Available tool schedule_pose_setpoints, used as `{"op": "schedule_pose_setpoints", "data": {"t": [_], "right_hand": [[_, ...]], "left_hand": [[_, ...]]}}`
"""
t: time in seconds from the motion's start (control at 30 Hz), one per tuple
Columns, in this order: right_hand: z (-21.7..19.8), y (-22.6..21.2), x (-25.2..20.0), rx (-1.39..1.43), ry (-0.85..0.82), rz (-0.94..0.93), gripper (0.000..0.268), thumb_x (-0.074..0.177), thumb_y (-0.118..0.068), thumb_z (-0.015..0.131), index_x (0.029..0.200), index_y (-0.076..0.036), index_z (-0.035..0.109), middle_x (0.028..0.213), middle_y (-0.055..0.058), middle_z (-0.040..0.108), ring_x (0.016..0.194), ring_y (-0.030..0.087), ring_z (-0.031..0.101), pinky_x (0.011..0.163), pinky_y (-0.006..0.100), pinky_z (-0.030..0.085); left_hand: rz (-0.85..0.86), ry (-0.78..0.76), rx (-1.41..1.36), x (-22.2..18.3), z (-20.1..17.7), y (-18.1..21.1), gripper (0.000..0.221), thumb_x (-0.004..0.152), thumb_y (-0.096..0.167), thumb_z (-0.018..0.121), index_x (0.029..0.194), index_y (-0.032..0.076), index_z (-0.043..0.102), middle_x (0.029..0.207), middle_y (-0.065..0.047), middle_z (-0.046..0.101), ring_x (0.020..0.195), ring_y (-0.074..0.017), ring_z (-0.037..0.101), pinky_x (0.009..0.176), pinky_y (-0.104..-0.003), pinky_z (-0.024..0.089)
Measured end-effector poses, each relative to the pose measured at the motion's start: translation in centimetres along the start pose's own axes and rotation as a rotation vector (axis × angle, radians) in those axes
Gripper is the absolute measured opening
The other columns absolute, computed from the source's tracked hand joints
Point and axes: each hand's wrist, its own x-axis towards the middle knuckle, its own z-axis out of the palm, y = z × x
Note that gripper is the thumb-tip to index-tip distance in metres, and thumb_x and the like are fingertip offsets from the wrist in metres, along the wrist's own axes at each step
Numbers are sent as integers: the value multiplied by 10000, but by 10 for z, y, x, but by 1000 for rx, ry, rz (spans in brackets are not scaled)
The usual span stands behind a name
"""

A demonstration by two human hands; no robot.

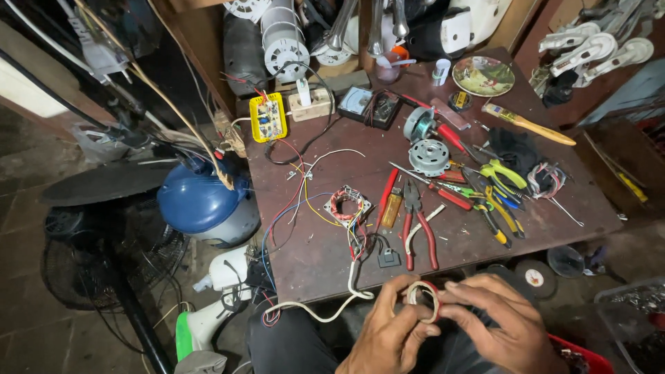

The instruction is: Connecting and insulating wires on a motor stator at an electronics repair bench.

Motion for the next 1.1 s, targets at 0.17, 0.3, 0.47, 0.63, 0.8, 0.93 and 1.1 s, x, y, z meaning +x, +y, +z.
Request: {"op": "schedule_pose_setpoints", "data": {"t": [0.17,0.3,0.47,0.63,0.8,0.93,1.1], "right_hand": [[-7,1,-8,-60,-100,70,97,851,-136,681,941,-99,685,865,16,749,710,158,682,721,284,541],[1,6,-20,-66,-159,48,80,975,-178,490,965,-129,428,902,69,653,678,202,521,690,368,433],[5,19,-35,106,-189,121,78,971,-109,461,950,-109,386,907,88,565,763,190,561,729,331,465],[1,8,-41,323,-218,255,85,1001,-64,434,949,-89,371,945,105,523,807,186,531,799,307,496],[-3,15,-47,408,-230,281,141,1030,-219,413,928,-123,400,897,67,532,804,143,543,777,292,483],[-14,26,-56,470,-338,461,187,1035,-166,409,855,-128,376,881,51,481,780,168,461,721,313,426],[-24,43,-73,578,-561,516,270,1054,-333,361,888,-125,405,942,52,507,823,180,477,812,330,444]], "left_hand": [[-30,-26,-13,4,0,5,276,1092,267,440,1040,23,558,1256,-288,453,992,-403,586,832,-460,478],[-2,-17,-4,3,5,-1,189,1072,197,497,1046,27,576,1263,-315,457,996,-424,604,796,-454,494],[8,83,203,7,7,5,190,1042,171,517,969,-4,525,1189,-272,535,975,-404,589,819,-464,484],[88,106,302,13,2,10,330,1075,247,456,914,-31,532,1102,-280,562,899,-406,576,756,-470,456],[-6,-286,109,13,0,13,448,1035,463,419,1061,34,543,1141,-146,513,1001,-318,486,910,-445,390],[1,-295,240,10,3,9,492,1006,478,442,1062,-2,535,1130,-154,487,937,-326,448,872,-452,373],[139,-174,235,9,3,6,476,969,414,557,974,-58,500,1066,-197,502,895,-350,483,944,-473,409]]}}
